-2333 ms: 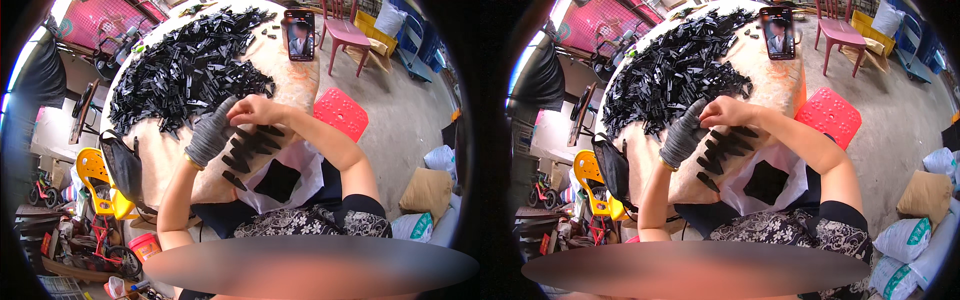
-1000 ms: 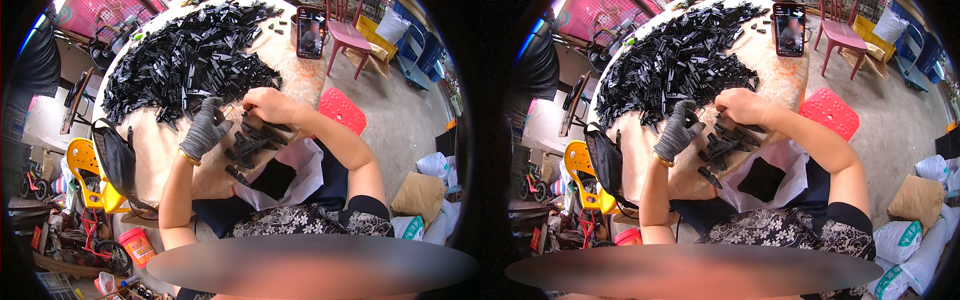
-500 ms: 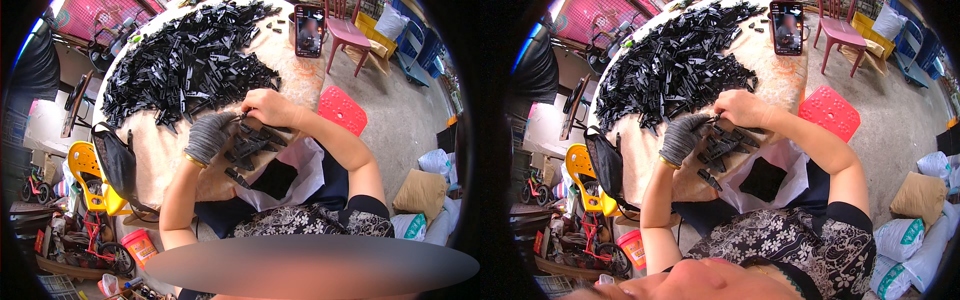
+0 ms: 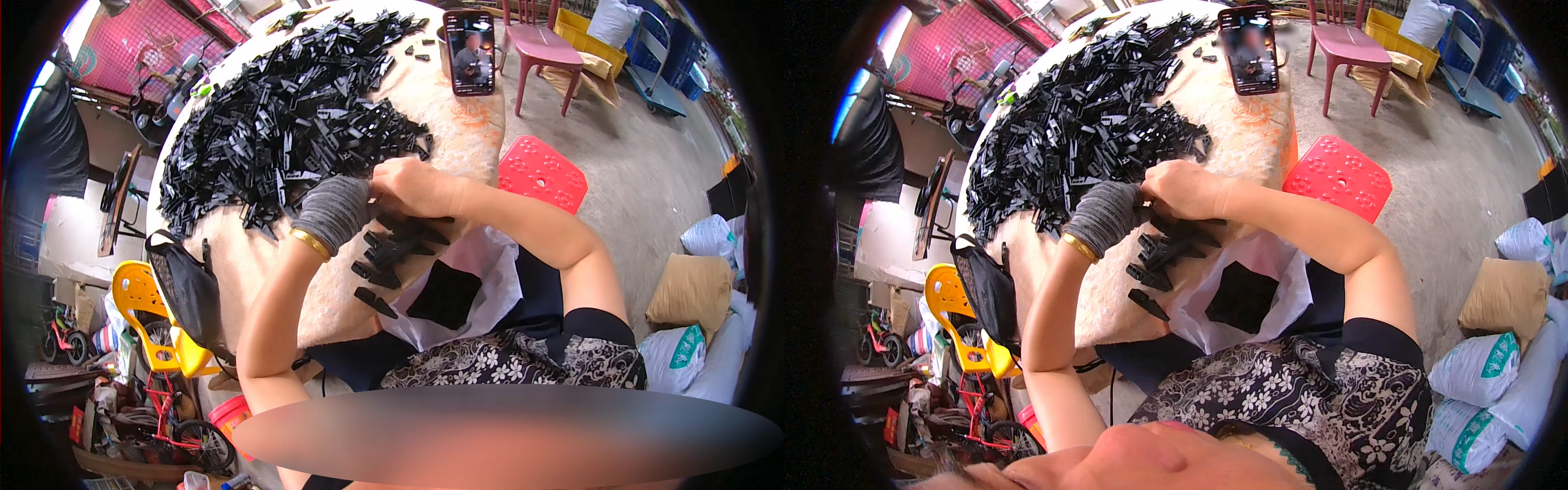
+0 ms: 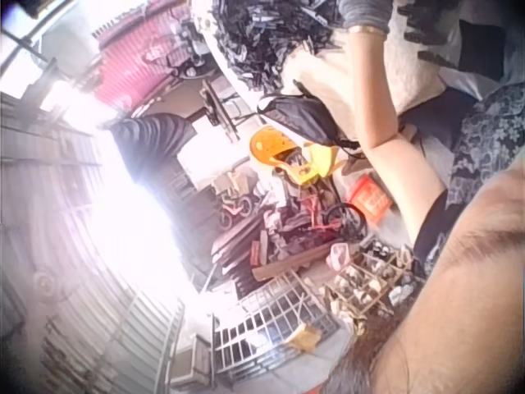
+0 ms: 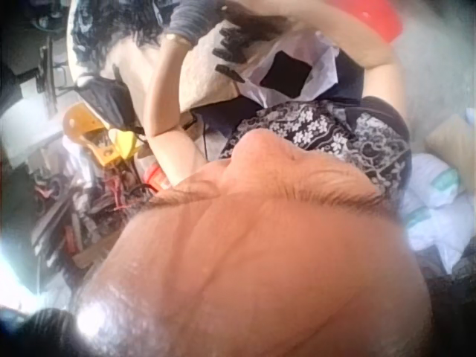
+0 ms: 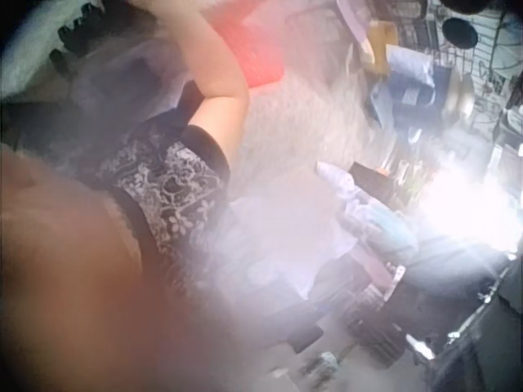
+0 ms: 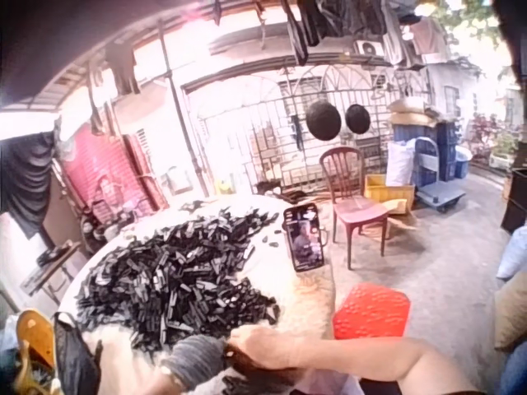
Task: The person assembles small black plastic components by hand.
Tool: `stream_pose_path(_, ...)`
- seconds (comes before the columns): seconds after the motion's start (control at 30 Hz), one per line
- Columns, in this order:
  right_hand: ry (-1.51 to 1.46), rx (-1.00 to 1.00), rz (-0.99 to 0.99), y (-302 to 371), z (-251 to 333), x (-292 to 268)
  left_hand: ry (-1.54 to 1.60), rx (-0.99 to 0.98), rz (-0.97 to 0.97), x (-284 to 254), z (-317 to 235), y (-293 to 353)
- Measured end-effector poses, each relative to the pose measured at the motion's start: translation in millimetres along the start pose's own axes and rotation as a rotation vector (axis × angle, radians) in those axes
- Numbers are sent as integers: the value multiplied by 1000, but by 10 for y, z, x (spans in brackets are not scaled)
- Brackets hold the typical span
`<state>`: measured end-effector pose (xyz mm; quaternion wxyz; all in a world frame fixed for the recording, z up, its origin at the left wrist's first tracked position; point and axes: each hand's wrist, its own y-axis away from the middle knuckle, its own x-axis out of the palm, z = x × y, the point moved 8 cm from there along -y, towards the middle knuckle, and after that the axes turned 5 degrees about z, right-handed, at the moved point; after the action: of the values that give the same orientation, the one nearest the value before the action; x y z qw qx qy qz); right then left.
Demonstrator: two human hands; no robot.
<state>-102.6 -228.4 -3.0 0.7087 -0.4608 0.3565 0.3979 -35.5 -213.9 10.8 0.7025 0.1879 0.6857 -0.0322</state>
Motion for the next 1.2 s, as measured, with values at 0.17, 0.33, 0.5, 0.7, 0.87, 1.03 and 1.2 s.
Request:
stream_pose_path(0.17, -111, 41, -79, 92, -162, 5, -74, 94, 107, 41, -15, -178)
stream_pose_path(0.33, -84, 43, -101, 1, -23, -31, -103, 174, 116, 91, 17, -224)
stream_pose_path(0.5, 58, 45, -118, 48, -85, -39, -65, 152, 119, 122, -10, -246)
stream_pose_path(0.7, -17, 22, -145, 44, -107, -41, -151, 93, 174, 168, -18, -275)
stream_pose_path(0.87, -182, 52, -184, 118, -196, -47, 40, 100, 109, 50, -25, -208)
stream_pose_path(1.03, -715, 124, -103, 5, -241, 8, 455, 77, -215, 27, 234, 123)
stream_pose_path(1.2, -782, 170, 158, -77, -106, -33, 377, 51, -313, -153, -27, 371)
